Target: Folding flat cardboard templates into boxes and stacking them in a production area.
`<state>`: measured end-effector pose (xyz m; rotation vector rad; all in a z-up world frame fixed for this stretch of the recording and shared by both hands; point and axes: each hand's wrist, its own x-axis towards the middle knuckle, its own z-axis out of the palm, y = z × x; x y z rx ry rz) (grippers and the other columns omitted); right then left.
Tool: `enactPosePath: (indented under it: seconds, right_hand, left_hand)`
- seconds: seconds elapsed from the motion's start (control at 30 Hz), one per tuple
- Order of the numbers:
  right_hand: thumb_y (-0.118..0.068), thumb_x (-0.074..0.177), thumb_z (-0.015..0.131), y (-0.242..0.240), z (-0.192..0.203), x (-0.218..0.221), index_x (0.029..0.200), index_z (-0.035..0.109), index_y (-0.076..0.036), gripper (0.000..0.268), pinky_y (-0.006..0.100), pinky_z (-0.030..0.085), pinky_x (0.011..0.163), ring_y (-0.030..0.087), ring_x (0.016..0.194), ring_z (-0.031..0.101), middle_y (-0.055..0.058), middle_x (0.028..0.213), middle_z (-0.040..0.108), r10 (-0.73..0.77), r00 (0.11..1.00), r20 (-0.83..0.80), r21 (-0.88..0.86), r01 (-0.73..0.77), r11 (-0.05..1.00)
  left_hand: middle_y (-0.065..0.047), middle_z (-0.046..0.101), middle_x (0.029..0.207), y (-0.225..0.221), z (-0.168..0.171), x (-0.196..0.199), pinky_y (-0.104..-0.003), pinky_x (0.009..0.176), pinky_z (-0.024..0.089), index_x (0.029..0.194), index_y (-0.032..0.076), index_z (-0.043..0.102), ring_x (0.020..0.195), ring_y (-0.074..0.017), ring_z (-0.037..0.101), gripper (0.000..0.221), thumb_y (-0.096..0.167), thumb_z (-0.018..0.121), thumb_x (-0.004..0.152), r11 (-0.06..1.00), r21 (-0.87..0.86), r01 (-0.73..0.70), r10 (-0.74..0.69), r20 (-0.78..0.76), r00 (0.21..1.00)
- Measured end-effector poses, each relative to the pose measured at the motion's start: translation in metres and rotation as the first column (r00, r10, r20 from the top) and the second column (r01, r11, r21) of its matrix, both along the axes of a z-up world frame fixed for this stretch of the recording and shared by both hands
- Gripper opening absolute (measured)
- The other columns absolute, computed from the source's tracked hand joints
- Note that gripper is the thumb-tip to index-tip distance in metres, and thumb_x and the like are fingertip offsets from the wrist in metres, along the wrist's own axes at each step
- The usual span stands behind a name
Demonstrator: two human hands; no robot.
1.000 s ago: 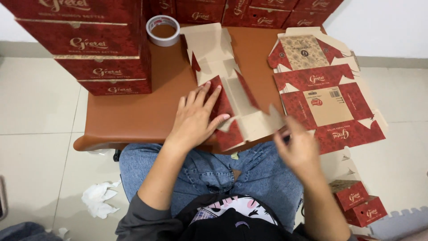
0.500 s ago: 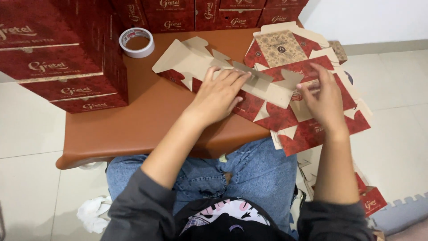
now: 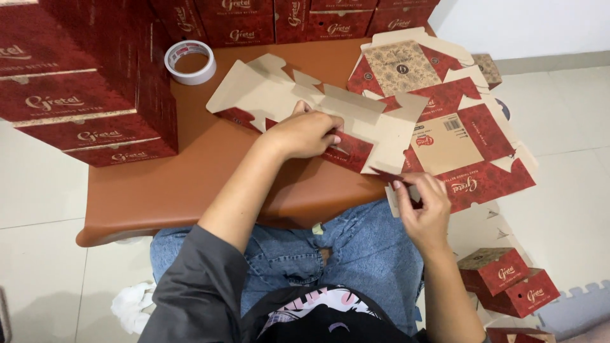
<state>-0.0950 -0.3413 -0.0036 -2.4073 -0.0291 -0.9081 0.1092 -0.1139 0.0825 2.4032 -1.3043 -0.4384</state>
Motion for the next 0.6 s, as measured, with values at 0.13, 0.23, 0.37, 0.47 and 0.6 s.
enactPosePath:
  seconds: [0.13, 0.23, 0.37, 0.47, 0.6]
  right_hand:
    - [-0.012, 0.097, 0.072, 0.023, 0.029, 0.011, 0.103, 0.074, -0.011, 0.006, 0.04, 0.045, 0.086, 0.027, 0.087, 0.067, 0.003, 0.089, 0.068, -0.003, 0.999, 0.051, -0.096, 0.008, 0.995]
    - [-0.013, 0.097, 0.074, 0.037, 0.053, 0.021, 0.106, 0.076, -0.014, 0.009, 0.037, 0.044, 0.087, 0.022, 0.087, 0.066, -0.001, 0.09, 0.067, 0.011, 0.995, 0.1, -0.227, 0.012, 0.974]
    - [-0.012, 0.094, 0.075, 0.052, 0.075, 0.032, 0.104, 0.076, -0.016, 0.011, 0.037, 0.044, 0.089, 0.02, 0.085, 0.067, -0.001, 0.087, 0.069, 0.077, 0.993, 0.087, -0.392, -0.036, 0.919]
    - [-0.012, 0.094, 0.074, 0.058, 0.079, 0.04, 0.101, 0.076, -0.016, 0.008, 0.036, 0.045, 0.088, 0.02, 0.084, 0.066, -0.001, 0.085, 0.068, 0.121, 0.989, 0.082, -0.474, -0.069, 0.878]
    - [-0.008, 0.09, 0.073, 0.065, 0.074, 0.047, 0.097, 0.076, -0.015, 0.01, 0.038, 0.046, 0.089, 0.021, 0.088, 0.065, 0.001, 0.09, 0.067, 0.16, 0.986, 0.052, -0.515, -0.111, 0.85]
  left_hand:
    - [-0.013, 0.076, 0.099, -0.001, -0.005, -0.002, -0.042, 0.103, 0.026, 0.106, 0.015, 0.069, 0.102, -0.0308, 0.07, 0.022, 0.029, 0.053, 0.1, 1.0, -0.004, 0.013, -0.013, 0.006, 1.0]
    - [-0.013, 0.076, 0.095, 0.001, -0.004, -0.005, -0.041, 0.104, 0.026, 0.103, 0.015, 0.07, 0.098, -0.0299, 0.07, 0.024, 0.028, 0.05, 0.101, 1.0, -0.014, 0.009, -0.009, -0.005, 1.0]
    - [-0.012, 0.076, 0.098, 0.005, -0.004, -0.007, -0.04, 0.106, 0.025, 0.107, 0.017, 0.071, 0.102, -0.0299, 0.068, 0.027, 0.027, 0.047, 0.101, 0.999, -0.039, 0.018, -0.019, -0.017, 1.0]
    - [-0.012, 0.075, 0.104, 0.008, -0.005, -0.006, -0.042, 0.109, 0.026, 0.109, 0.016, 0.071, 0.107, -0.0313, 0.065, 0.027, 0.026, 0.047, 0.1, 0.996, -0.08, 0.032, -0.036, -0.044, 0.998]
    - [-0.012, 0.072, 0.11, 0.01, -0.007, -0.005, -0.044, 0.11, 0.026, 0.112, 0.017, 0.072, 0.115, -0.0322, 0.056, 0.03, 0.027, 0.045, 0.102, 0.995, -0.103, 0.016, -0.028, -0.113, 0.993]
